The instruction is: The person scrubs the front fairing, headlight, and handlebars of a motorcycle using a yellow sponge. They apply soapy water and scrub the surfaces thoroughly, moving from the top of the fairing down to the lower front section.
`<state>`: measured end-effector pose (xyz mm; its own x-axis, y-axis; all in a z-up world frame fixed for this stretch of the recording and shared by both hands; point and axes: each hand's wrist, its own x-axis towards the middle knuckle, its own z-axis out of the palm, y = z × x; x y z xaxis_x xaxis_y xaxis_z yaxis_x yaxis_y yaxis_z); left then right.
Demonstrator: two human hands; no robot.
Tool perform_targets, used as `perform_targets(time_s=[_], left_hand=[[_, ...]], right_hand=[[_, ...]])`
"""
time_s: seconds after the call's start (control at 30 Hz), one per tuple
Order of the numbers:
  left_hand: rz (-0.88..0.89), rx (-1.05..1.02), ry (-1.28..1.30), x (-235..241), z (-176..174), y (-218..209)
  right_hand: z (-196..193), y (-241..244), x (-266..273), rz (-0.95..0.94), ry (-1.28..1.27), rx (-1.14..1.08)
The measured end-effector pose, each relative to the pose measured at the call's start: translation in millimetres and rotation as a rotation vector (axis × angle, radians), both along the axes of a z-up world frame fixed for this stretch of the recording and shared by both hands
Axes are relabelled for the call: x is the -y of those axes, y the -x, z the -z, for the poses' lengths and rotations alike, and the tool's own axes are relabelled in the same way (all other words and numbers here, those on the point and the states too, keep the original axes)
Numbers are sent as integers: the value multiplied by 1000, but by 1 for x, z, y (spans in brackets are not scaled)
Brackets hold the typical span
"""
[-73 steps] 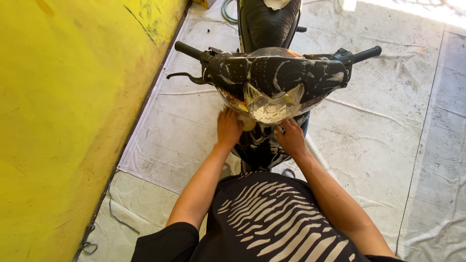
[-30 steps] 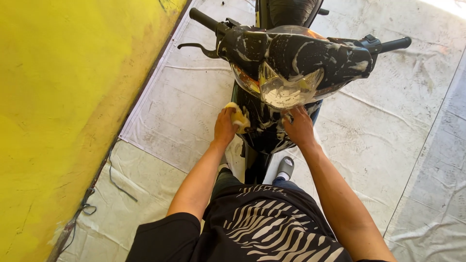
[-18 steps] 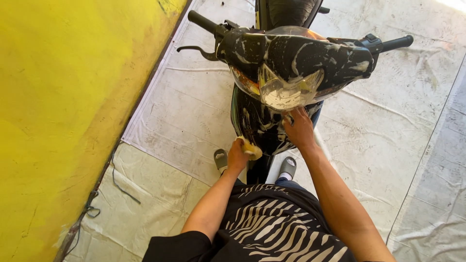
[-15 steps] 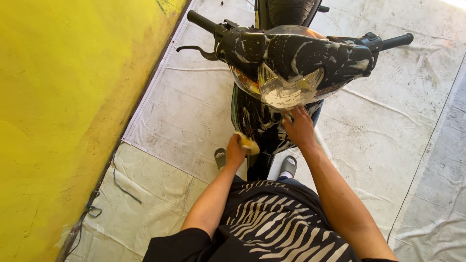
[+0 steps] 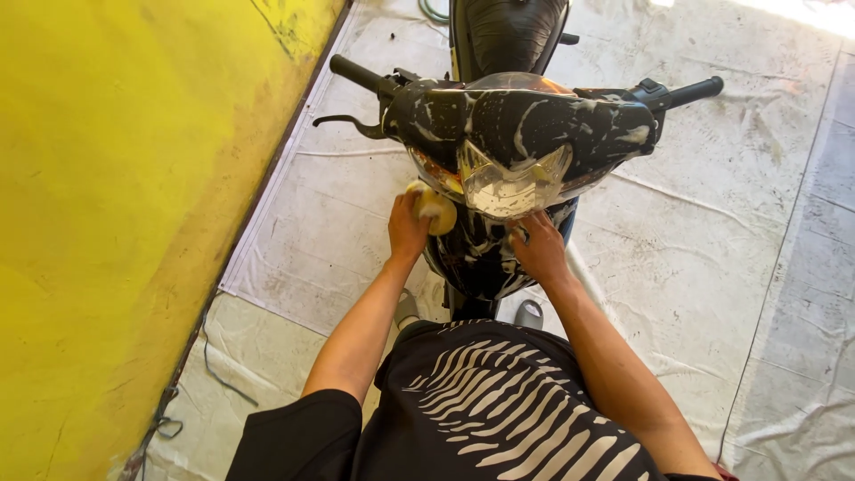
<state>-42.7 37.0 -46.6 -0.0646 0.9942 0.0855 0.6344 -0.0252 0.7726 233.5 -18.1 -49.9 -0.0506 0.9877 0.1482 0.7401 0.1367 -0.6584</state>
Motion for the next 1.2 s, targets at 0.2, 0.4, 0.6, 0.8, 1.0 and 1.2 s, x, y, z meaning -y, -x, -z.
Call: perform_targets(time_s=[0.2, 0.4, 0.6, 0.8, 1.0, 1.2], left_hand=[[-8, -6, -102, -40, -10, -32], [81, -149, -86, -29, 23, -44], [230, -199, -142, 6, -23, -27], [184, -142, -183, 34, 14, -4], [123, -93, -255, 54, 35, 0], [93, -110, -167, 70, 46, -5]], right_hand=[[13, -7, -1, -31, -2, -4], [8, -8, -1, -63, 59, 17], [-7, -7, 2, -88, 81, 16], [-54, 18, 15, -128, 180, 133], [-91, 46, 41, -110, 243, 241], [-81, 64, 38, -118, 185, 437]])
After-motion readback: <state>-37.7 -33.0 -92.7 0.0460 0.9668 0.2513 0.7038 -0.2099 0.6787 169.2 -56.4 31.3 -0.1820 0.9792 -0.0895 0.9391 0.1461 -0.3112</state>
